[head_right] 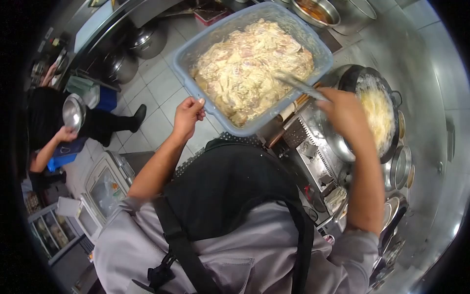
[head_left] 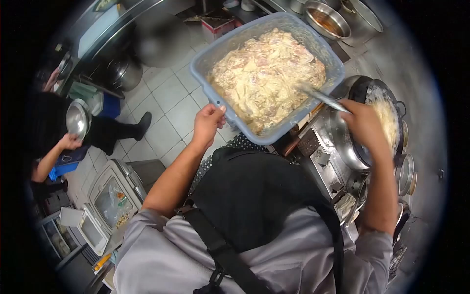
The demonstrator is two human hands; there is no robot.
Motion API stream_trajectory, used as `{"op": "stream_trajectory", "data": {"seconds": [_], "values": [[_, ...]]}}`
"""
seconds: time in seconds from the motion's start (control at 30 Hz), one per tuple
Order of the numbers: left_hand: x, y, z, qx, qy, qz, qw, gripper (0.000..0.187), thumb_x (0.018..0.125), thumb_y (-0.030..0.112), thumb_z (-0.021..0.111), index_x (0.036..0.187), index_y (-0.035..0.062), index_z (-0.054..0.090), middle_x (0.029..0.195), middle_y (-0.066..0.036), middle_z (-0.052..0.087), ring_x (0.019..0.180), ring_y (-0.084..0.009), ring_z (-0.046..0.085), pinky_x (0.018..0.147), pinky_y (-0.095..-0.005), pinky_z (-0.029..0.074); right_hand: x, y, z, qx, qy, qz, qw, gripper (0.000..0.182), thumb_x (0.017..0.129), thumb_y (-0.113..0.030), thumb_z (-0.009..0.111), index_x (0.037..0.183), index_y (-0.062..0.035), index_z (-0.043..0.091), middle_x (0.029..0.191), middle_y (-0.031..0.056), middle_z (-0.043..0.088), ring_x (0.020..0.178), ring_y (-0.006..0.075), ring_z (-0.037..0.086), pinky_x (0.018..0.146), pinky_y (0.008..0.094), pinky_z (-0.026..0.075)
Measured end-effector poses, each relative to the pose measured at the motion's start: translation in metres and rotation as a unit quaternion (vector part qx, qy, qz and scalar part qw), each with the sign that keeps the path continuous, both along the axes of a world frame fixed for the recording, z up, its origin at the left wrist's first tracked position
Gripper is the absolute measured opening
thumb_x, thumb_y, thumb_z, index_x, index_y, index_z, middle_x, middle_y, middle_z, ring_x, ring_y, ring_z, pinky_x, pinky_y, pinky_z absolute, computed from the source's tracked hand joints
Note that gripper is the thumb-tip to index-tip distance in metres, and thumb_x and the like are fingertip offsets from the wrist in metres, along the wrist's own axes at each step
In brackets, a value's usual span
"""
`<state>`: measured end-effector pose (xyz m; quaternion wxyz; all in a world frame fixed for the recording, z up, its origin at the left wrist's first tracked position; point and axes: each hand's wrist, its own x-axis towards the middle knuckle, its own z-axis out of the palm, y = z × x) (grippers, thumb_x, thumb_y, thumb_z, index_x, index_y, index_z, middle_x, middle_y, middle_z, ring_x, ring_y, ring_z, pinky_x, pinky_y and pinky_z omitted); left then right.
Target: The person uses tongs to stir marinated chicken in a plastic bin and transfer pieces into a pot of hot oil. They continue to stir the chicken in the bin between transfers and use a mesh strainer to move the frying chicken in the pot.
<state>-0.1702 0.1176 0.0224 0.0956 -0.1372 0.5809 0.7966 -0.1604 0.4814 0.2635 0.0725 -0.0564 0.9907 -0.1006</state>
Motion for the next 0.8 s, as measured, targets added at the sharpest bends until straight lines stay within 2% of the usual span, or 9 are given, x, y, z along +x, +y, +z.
{"op": "stream_trajectory", "data": {"seconds": [0.07,0.23,0.37,0.43,0.5,0.63,0.7,0.73,0.8], "values": [[-0.002,-0.002,0.003,-0.003,0.003,-0.019,1.000,0.021,0.093,0.018,0.067,0.078,0.0094,0.054,0.071,-0.001,0.058,0.061,-0.0090,0.055,0.055,-0.0228,0.043,-0.026,-0.043,-0.035,0.024,-0.057,0.036,0.997,0.023,0.088,-0.025,0.063,0.103,-0.0093,0.069,0.096,0.0193,0.068,0.096,0.0365,0.065,0.084,0.0464,0.050],[-0.003,-0.004,0.004,-0.009,-0.001,-0.022,1.000,0.021,0.093,0.019,0.067,0.078,0.0093,0.055,0.070,-0.001,0.058,0.061,-0.0084,0.054,0.055,-0.0224,0.043,-0.076,-0.104,-0.108,0.052,-0.104,0.093,0.989,0.027,0.089,-0.028,0.061,0.101,-0.0053,0.069,0.099,0.0195,0.069,0.098,0.0372,0.064,0.085,0.0470,0.050],[-0.005,-0.005,0.005,-0.016,-0.010,-0.033,0.999,0.021,0.093,0.019,0.066,0.078,0.0091,0.056,0.069,0.000,0.059,0.061,-0.0078,0.054,0.055,-0.0224,0.043,-0.083,-0.110,-0.082,0.133,-0.121,0.057,0.982,0.029,0.088,-0.028,0.061,0.099,-0.0032,0.071,0.099,0.0197,0.070,0.099,0.0362,0.065,0.088,0.0459,0.050],[-0.004,-0.007,0.006,-0.016,-0.012,-0.034,0.999,0.021,0.093,0.019,0.066,0.079,0.0089,0.056,0.069,0.000,0.059,0.061,-0.0077,0.054,0.055,-0.0224,0.043,-0.083,-0.109,-0.080,0.147,-0.110,0.085,0.979,0.026,0.087,-0.026,0.062,0.098,-0.0042,0.072,0.097,0.0198,0.070,0.097,0.0358,0.066,0.087,0.0457,0.051],[-0.006,-0.008,0.005,-0.007,-0.012,-0.046,0.999,0.020,0.093,0.019,0.067,0.079,0.0083,0.057,0.069,0.000,0.059,0.060,-0.0075,0.054,0.055,-0.0221,0.043,-0.083,-0.118,-0.080,0.196,-0.103,0.096,0.970,0.023,0.089,-0.020,0.057,0.099,-0.0052,0.072,0.095,0.0187,0.070,0.094,0.0347,0.068,0.083,0.0453,0.053],[-0.007,-0.011,0.005,-0.008,-0.014,-0.054,0.998,0.019,0.093,0.019,0.067,0.080,0.0081,0.058,0.069,0.000,0.059,0.060,-0.0074,0.054,0.055,-0.0219,0.043,-0.095,-0.123,-0.108,0.234,-0.048,0.160,0.958,0.025,0.090,-0.015,0.050,0.101,-0.0062,0.071,0.094,0.0175,0.071,0.091,0.0337,0.069,0.079,0.0448,0.055],[-0.007,-0.011,0.005,-0.011,-0.012,-0.059,0.998,0.019,0.093,0.019,0.067,0.080,0.0081,0.058,0.069,0.000,0.059,0.060,-0.0075,0.054,0.055,-0.0217,0.043,-0.110,-0.107,-0.103,0.231,-0.017,0.045,0.972,0.024,0.090,-0.011,0.048,0.104,-0.0108,0.068,0.091,0.0160,0.068,0.091,0.0331,0.067,0.075,0.0449,0.054],[-0.007,-0.011,0.005,-0.009,-0.012,-0.062,0.998,0.019,0.093,0.019,0.067,0.080,0.0081,0.058,0.069,0.000,0.059,0.060,-0.0075,0.054,0.055,-0.0217,0.043,-0.122,-0.090,-0.104,0.256,-0.006,0.032,0.966,0.028,0.090,-0.012,0.050,0.112,-0.0171,0.067,0.092,0.0143,0.068,0.090,0.0333,0.067,0.074,0.0451,0.054],[-0.008,-0.011,0.004,-0.006,-0.017,-0.056,0.998,0.017,0.092,0.018,0.069,0.083,0.0075,0.059,0.069,0.002,0.058,0.059,-0.0059,0.052,0.054,-0.0196,0.042,-0.119,-0.074,-0.091,0.250,0.010,0.059,0.966,0.029,0.089,-0.013,0.052,0.113,-0.0176,0.067,0.092,0.0138,0.069,0.090,0.0333,0.067,0.073,0.0453,0.054]]}}
